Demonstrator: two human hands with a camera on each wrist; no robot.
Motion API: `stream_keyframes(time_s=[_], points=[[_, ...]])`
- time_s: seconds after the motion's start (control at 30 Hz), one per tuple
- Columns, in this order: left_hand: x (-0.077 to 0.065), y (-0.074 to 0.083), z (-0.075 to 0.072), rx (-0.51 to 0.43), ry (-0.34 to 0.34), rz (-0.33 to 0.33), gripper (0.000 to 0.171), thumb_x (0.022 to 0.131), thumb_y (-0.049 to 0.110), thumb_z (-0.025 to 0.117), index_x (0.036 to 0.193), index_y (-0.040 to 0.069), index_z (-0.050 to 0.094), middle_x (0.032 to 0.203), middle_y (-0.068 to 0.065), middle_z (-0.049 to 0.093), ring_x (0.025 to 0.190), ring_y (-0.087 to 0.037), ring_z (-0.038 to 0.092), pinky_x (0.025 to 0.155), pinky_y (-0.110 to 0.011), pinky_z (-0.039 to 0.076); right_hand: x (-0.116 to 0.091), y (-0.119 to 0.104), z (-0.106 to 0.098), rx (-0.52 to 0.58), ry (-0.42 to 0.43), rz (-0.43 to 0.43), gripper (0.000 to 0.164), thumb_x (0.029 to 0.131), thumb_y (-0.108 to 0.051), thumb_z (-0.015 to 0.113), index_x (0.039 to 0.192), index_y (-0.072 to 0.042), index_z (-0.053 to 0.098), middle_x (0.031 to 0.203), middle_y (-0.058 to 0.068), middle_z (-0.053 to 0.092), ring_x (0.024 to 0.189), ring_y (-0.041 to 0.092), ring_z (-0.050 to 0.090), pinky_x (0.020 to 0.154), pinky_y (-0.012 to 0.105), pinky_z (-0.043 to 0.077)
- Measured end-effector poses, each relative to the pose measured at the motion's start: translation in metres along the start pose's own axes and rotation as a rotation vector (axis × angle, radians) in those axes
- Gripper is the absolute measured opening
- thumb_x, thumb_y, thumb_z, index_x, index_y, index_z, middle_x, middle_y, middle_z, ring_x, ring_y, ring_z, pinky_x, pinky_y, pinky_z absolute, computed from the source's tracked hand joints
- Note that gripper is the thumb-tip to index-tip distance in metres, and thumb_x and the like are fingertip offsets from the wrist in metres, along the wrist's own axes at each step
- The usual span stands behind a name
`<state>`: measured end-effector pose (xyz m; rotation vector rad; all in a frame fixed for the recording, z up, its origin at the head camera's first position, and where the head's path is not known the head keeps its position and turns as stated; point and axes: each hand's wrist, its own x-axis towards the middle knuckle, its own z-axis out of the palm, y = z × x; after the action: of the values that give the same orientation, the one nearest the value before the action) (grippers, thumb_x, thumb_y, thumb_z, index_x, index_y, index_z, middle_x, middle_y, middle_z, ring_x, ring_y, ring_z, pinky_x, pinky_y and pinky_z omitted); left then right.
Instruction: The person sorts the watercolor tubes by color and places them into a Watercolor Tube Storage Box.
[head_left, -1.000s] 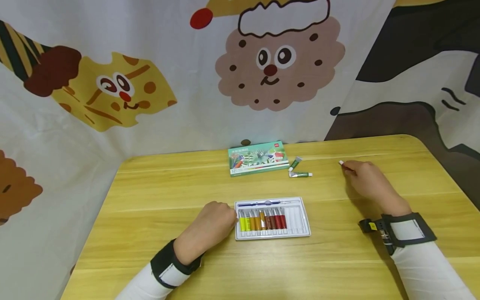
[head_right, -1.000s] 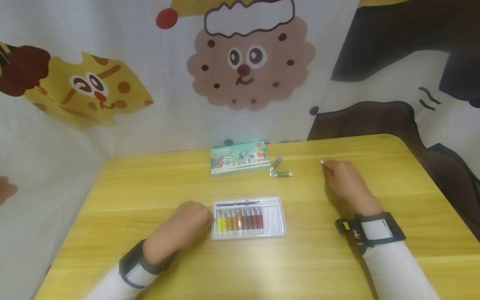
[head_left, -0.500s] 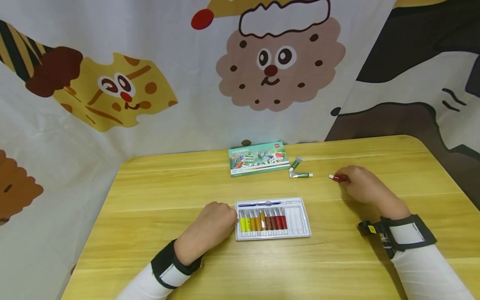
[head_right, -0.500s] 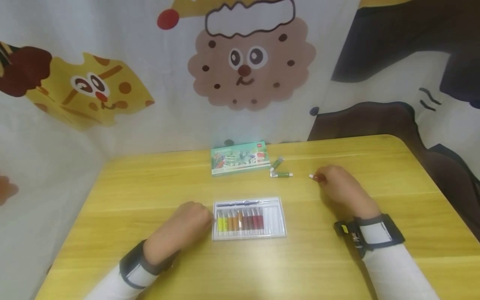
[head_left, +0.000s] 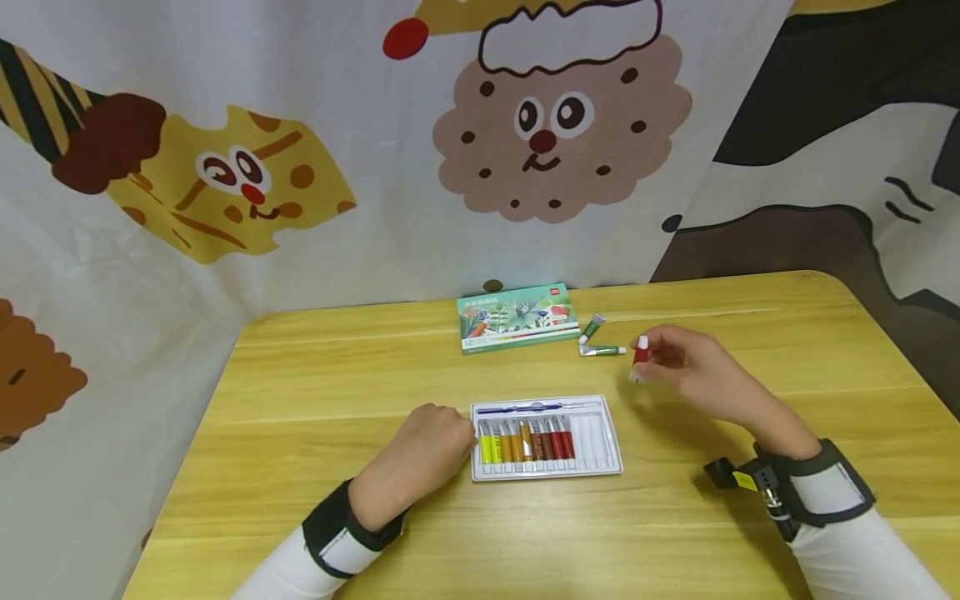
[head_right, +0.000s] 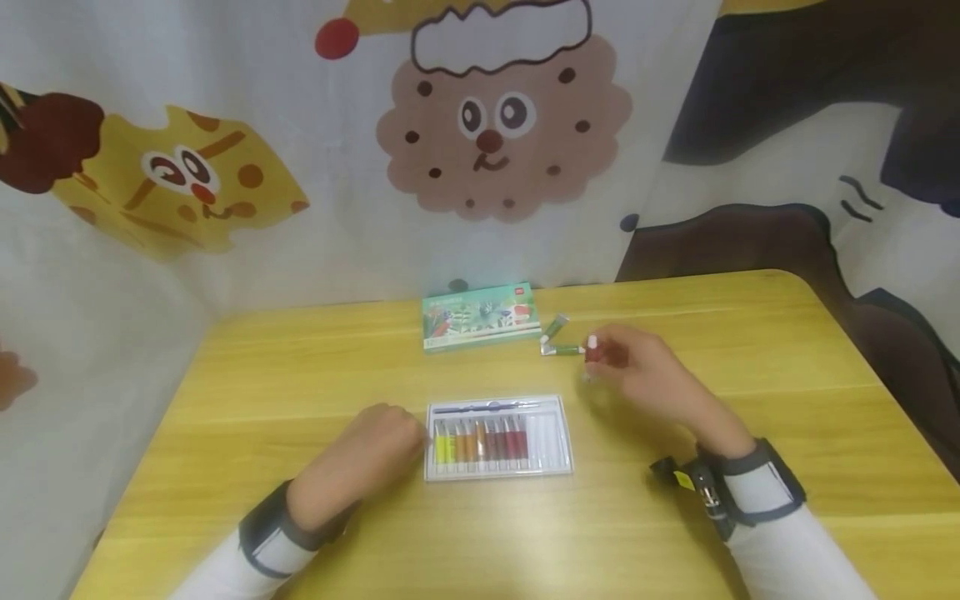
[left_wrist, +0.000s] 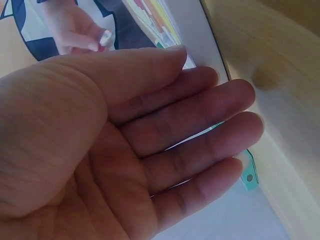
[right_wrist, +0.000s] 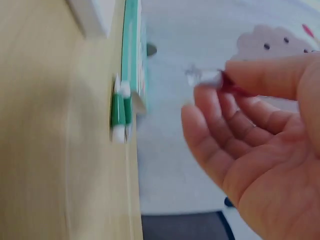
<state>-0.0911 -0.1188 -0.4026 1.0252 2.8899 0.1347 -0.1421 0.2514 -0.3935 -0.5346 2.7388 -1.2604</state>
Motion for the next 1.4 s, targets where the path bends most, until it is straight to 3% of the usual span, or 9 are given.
stream_keyframes(time_s=[0.13, 0.37, 0.63, 0.93, 1.13, 1.4], points=[[0.0, 0.0, 0.001, -0.003, -0.006, -0.002, 0.018, 0.097, 0.007, 0.071, 0.081, 0.002, 0.076, 0.059, 0.001, 0.056, 0.052, -0.009, 0.042, 0.053, -0.028, 0.04, -0.004, -0.016, 0.011, 0.078, -0.01, -0.003, 0.021, 0.093, -0.003, 0.077, 0.111, -0.004, 0.067, 0.099, 0.006, 0.068, 0.089, 0.022, 0.063, 0.075, 0.025, 0.054], [0.0, 0.0, 0.001, -0.006, -0.014, -0.005, 0.018, 0.098, 0.007, 0.071, 0.081, 0.003, 0.076, 0.058, 0.001, 0.056, 0.052, -0.009, 0.043, 0.053, -0.028, 0.04, -0.008, -0.032, 0.033, 0.027, -0.049, -0.119, 0.021, 0.088, 0.003, 0.079, 0.099, -0.013, 0.07, 0.092, -0.006, 0.072, 0.083, 0.014, 0.067, 0.075, 0.029, 0.057], [0.0, 0.0, 0.002, 0.008, -0.01, -0.001, 0.018, 0.097, 0.007, 0.071, 0.08, 0.004, 0.076, 0.06, 0.0, 0.058, 0.051, -0.008, 0.043, 0.053, -0.028, 0.041, -0.011, -0.035, 0.055, -0.127, -0.183, -0.155, 0.018, 0.088, -0.007, 0.083, 0.097, -0.02, 0.073, 0.086, -0.013, 0.065, 0.075, 0.008, 0.056, 0.063, 0.025, 0.049], [0.001, 0.0, 0.002, 0.031, -0.016, 0.012, 0.014, 0.097, 0.007, 0.073, 0.085, 0.003, 0.078, 0.062, -0.002, 0.063, 0.052, -0.008, 0.045, 0.053, -0.027, 0.041, -0.013, -0.032, 0.072, -0.236, -0.241, -0.236, 0.015, 0.09, -0.01, 0.081, 0.097, -0.019, 0.071, 0.082, -0.014, 0.059, 0.071, 0.004, 0.053, 0.06, 0.023, 0.048], [0.0, 0.001, 0.002, 0.054, -0.016, 0.014, 0.013, 0.096, 0.008, 0.074, 0.085, 0.003, 0.078, 0.062, -0.003, 0.063, 0.052, -0.008, 0.046, 0.052, -0.028, 0.041, -0.015, -0.032, 0.076, -0.247, -0.322, -0.215, 0.019, 0.089, -0.011, 0.082, 0.102, -0.021, 0.072, 0.091, -0.015, 0.065, 0.076, 0.004, 0.056, 0.068, 0.025, 0.049], [0.0, 0.0, 0.002, 0.043, -0.015, 0.012, 0.011, 0.096, 0.007, 0.073, 0.087, 0.004, 0.079, 0.063, -0.002, 0.063, 0.052, -0.008, 0.044, 0.053, -0.026, 0.04, -0.016, -0.033, 0.076, -0.336, -0.335, -0.218, 0.022, 0.085, -0.008, 0.079, 0.104, -0.02, 0.076, 0.098, -0.012, 0.068, 0.086, 0.006, 0.059, 0.081, 0.036, 0.055]])
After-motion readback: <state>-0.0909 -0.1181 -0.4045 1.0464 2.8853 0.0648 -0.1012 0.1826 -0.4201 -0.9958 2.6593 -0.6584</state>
